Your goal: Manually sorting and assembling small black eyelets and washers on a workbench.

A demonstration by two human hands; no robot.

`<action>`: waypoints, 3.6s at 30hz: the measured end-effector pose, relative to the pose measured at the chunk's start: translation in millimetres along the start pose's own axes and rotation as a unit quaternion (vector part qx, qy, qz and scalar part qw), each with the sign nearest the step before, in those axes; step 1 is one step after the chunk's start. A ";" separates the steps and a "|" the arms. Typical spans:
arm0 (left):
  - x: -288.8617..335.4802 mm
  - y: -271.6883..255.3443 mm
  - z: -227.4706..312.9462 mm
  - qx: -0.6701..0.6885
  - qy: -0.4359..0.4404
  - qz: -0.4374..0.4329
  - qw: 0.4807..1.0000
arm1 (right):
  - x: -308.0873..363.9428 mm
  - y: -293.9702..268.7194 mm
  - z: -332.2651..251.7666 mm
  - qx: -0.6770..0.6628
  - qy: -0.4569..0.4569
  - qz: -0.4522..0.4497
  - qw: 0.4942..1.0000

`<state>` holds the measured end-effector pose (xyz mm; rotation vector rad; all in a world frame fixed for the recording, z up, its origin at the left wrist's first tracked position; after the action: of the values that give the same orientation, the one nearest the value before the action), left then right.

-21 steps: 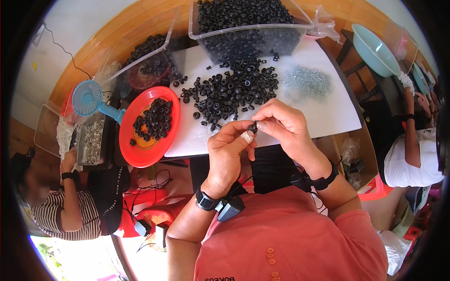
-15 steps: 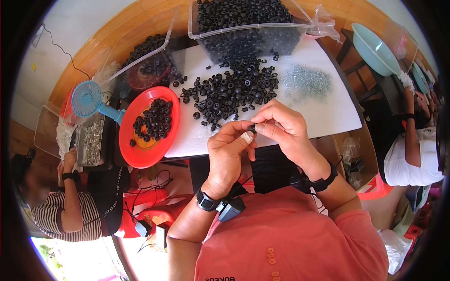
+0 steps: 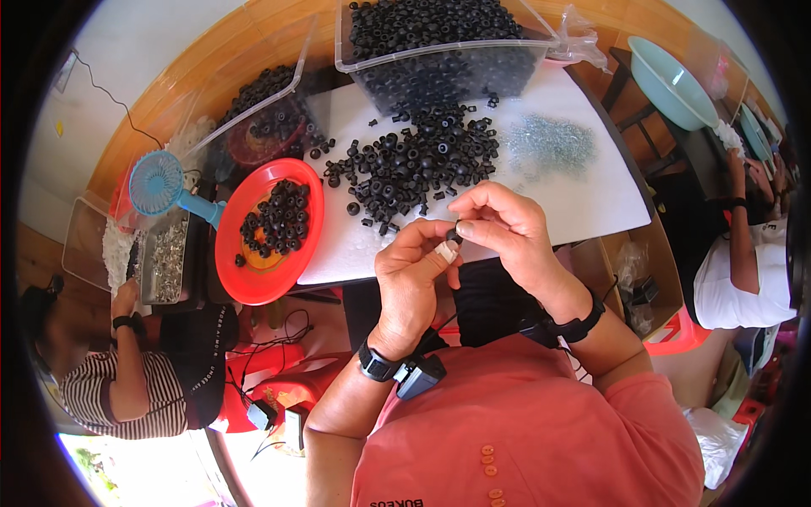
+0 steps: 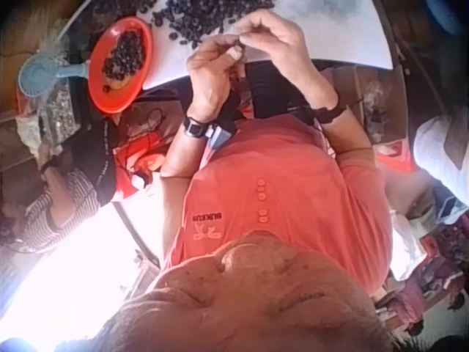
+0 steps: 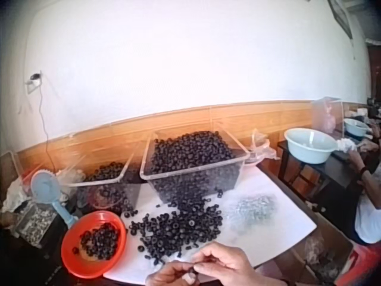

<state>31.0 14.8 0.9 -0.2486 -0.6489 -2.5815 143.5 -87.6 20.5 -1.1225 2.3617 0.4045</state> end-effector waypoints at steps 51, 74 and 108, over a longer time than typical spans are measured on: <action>1.9 3.5 2.5 0.028 -0.040 0.025 0.998 | 4.7 -2.9 -6.7 0.080 -0.036 -0.026 0.996; 6.1 4.6 -7.3 -0.059 0.004 0.043 0.997 | 7.5 2.5 -29.4 0.330 -0.182 -0.107 0.920; 27.8 6.5 0.9 -0.041 -0.056 -0.034 0.997 | 19.9 18.1 -39.5 0.398 -0.283 -0.097 0.867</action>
<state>9.8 -0.7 12.1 -0.4080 -0.6008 -2.6789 106.6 -107.2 43.6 -0.6879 1.6006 -0.2820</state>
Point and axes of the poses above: each hand's wrist, its own x-axis away from the middle knuckle, its own y-axis out of the palm, z = x × y, the point moved 4 cm from there along -x, towards the middle knuckle, and after that the axes turned 14 degrees about -y, right-handed, at the moved point
